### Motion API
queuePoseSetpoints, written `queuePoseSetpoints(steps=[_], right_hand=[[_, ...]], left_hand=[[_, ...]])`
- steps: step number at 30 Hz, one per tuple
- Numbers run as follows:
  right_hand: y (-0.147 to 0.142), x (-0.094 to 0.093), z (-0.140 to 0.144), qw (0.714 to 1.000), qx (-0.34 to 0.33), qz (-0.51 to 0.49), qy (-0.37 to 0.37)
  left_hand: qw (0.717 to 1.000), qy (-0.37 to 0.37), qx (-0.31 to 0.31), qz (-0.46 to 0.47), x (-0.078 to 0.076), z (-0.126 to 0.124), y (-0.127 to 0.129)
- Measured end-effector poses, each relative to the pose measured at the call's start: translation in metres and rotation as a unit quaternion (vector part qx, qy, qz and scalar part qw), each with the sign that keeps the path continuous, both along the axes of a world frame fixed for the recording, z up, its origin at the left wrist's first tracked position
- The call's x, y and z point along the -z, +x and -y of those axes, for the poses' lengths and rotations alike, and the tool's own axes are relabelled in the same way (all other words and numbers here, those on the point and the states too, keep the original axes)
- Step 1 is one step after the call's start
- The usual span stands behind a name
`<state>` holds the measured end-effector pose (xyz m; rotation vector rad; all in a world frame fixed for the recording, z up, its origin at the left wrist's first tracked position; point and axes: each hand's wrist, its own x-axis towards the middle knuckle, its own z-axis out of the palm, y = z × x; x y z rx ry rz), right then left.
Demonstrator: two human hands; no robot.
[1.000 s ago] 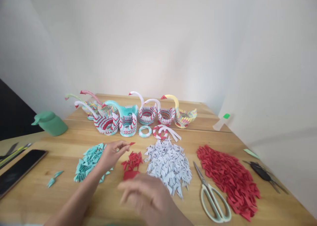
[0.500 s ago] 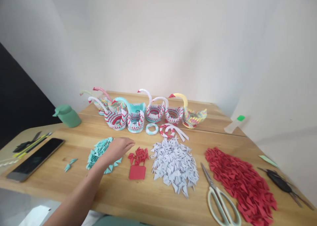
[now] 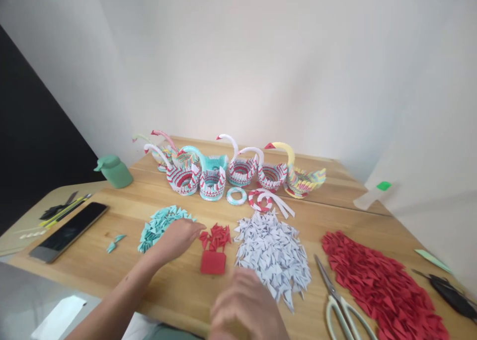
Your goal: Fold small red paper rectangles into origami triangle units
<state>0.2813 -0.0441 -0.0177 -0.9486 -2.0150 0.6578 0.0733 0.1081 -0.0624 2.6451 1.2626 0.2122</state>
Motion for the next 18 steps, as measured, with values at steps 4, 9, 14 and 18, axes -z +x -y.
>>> queuePoseSetpoints(steps=[4, 9, 14, 18], right_hand=[[-0.009, 0.055, -0.038, 0.961, 0.144, 0.195, 0.131], [-0.015, 0.103, -0.050, 0.932, 0.196, 0.246, 0.178], [-0.018, 0.109, -0.041, 0.920, 0.213, 0.248, 0.215], [-0.021, 0.108, -0.036, 0.932, 0.204, 0.222, 0.202]], left_hand=[[0.998, -0.003, 0.045, 0.037, 0.008, 0.000, 0.005], [0.990, -0.021, 0.057, 0.125, 0.010, 0.000, 0.009], [0.981, 0.002, 0.010, 0.193, 0.023, -0.003, 0.006], [0.974, -0.002, 0.011, 0.226, 0.029, -0.004, 0.005]])
